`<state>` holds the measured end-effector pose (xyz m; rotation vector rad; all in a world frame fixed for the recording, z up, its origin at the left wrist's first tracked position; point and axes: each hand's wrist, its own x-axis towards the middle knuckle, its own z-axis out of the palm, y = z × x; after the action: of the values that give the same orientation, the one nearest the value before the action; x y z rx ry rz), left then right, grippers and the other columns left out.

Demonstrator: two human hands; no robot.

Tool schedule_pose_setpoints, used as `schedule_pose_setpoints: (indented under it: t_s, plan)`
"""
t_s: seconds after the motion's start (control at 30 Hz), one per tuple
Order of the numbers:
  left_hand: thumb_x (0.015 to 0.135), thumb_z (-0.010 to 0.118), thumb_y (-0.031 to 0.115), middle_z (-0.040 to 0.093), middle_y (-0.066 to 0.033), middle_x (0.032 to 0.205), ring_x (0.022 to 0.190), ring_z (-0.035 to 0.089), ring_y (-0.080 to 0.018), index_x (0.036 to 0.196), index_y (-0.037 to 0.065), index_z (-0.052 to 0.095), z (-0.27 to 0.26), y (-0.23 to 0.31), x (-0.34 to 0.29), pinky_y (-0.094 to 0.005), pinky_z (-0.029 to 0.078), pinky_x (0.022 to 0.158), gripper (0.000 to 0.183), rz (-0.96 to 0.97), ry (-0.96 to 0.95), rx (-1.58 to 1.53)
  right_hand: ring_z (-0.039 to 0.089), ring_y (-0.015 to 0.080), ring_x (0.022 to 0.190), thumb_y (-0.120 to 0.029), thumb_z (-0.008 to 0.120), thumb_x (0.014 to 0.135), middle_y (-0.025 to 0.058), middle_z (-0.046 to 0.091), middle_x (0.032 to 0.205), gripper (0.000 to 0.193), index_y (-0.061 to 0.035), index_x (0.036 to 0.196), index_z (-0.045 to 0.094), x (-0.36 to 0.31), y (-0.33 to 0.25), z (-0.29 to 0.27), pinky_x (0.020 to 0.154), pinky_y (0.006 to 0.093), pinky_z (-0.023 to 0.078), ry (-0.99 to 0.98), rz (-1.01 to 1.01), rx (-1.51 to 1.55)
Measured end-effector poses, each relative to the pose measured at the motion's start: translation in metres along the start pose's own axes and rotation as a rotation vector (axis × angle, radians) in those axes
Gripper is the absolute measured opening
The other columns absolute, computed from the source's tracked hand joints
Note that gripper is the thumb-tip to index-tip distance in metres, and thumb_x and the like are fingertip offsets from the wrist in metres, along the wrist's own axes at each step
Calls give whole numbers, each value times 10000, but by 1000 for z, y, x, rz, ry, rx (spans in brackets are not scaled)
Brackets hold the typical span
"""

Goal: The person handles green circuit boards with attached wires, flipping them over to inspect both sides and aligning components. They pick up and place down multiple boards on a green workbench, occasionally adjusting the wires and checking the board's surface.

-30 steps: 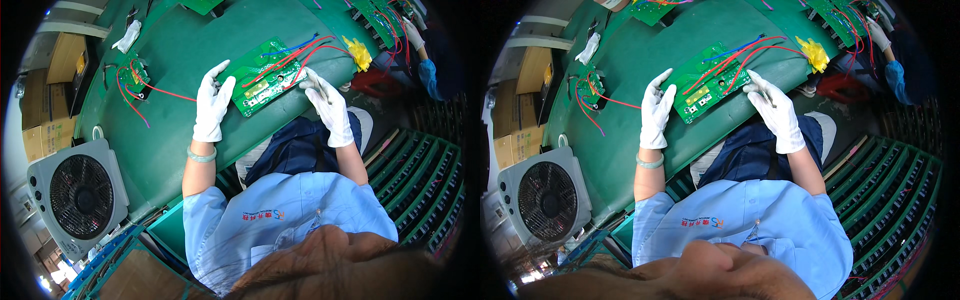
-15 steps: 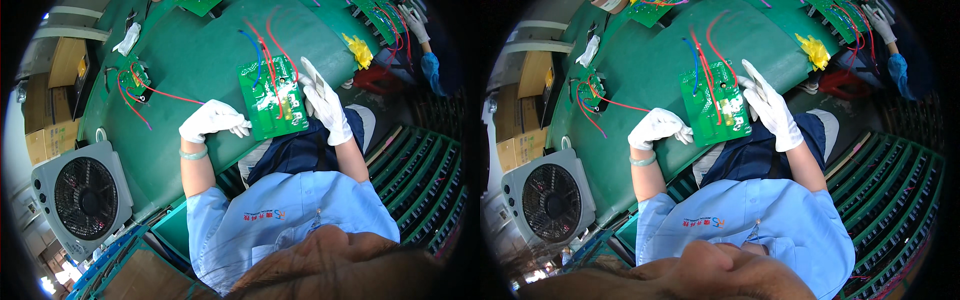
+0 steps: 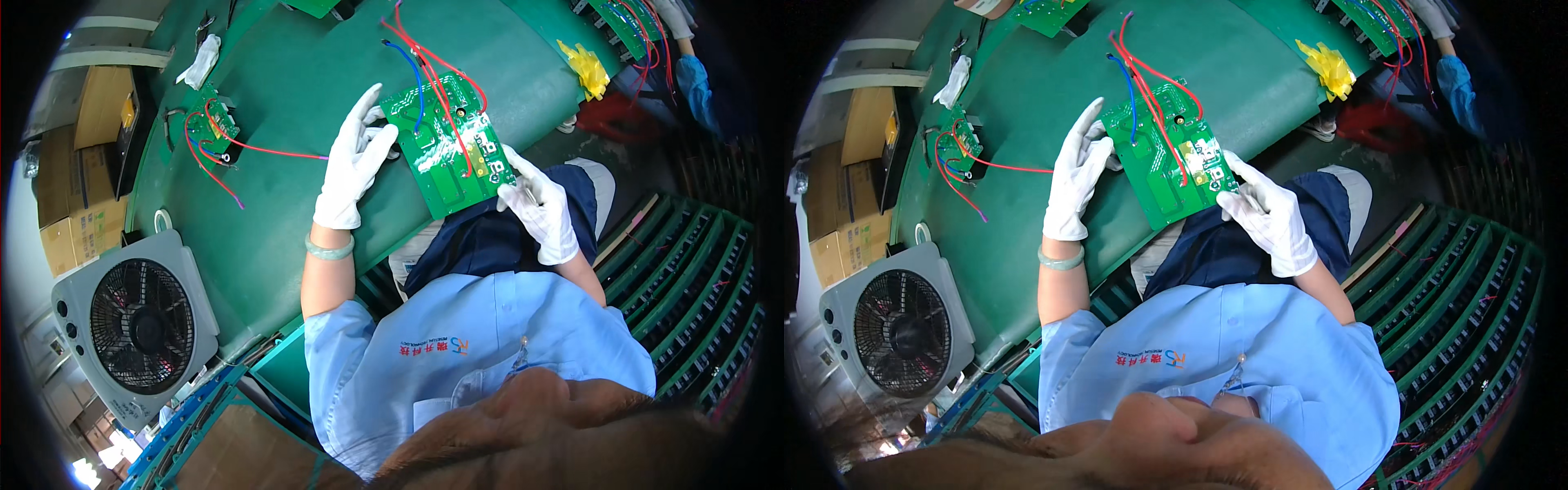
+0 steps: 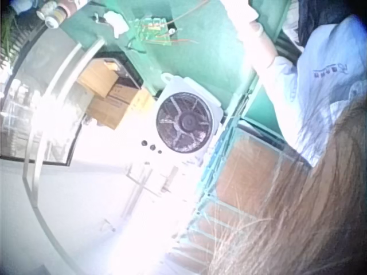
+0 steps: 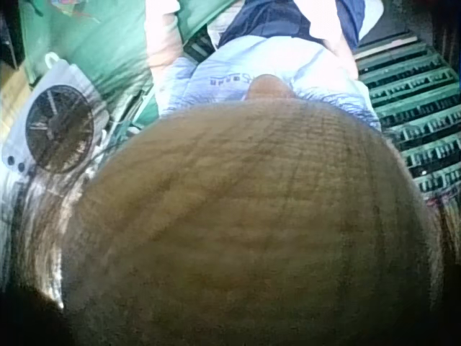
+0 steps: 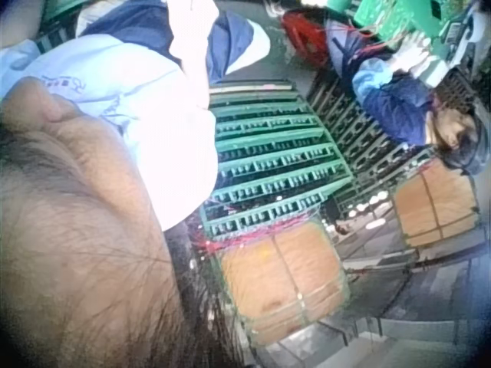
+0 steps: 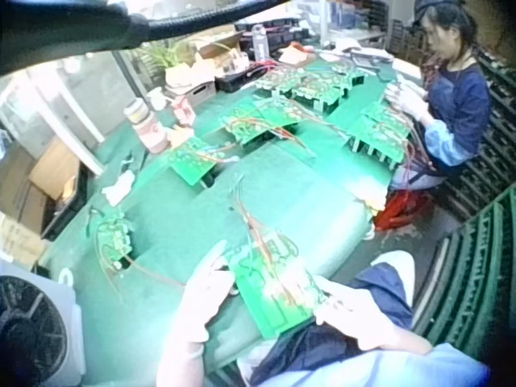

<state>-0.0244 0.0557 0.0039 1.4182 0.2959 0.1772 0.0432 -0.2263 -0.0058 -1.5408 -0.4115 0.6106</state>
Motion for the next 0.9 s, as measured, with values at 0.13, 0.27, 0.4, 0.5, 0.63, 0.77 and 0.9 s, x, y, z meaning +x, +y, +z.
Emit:
schedule_pose_setpoints:
  t_s: [0.13,0.27,0.4,0.5,0.63,0.77,0.9]
  plan:
    - [930,642,125,595,-97,1101,837,581,-87,1315,-53,498,-8,-7,-1,-233,509,757,449,-33,38,69,612,113,889,-25,634,920,125,628,1173,475,64,1361,482,9,3,1,786,248,506,27,-33,88]
    - [921,668,141,637,-46,903,744,588,-87,1097,-59,594,-21,2,-2,-220,497,730,276,-232,153,90,563,124,1126,-63,594,953,142,553,1347,428,86,1340,489,37,-1,-12,972,254,441,91,-8,183]
    - [918,676,144,638,-39,945,834,581,-77,1075,-40,600,-9,-6,-3,-214,488,765,254,-134,224,229,567,117,1097,-87,613,945,110,599,1267,432,58,1339,510,52,9,-18,963,250,441,113,-109,103]
    - [931,639,99,615,-77,1100,992,573,-109,1201,-46,542,-11,-13,0,-239,461,884,322,-36,171,127,581,95,967,-89,594,953,57,630,1126,392,18,1328,545,51,4,-25,887,225,457,171,-62,-85]
    - [948,582,70,520,-147,1327,1229,494,-189,1362,-62,422,-3,-14,1,-300,377,1037,463,16,84,-27,450,21,649,-194,540,993,7,617,985,387,-44,1350,553,42,-6,-38,601,176,399,216,-47,-234]
    - [963,549,117,464,-131,1426,1306,454,-215,1450,-6,384,7,-7,-1,-323,342,1097,528,-34,-7,24,518,48,674,-227,547,997,23,634,962,429,-30,1376,517,27,-25,-39,658,197,450,57,94,-196]
    - [913,593,112,479,-143,1396,1315,435,-213,1443,-40,364,4,-8,-2,-335,341,1093,597,-63,-25,-91,581,90,798,-104,645,912,54,637,953,505,-25,1389,499,12,-20,-27,769,246,491,31,-144,-414]
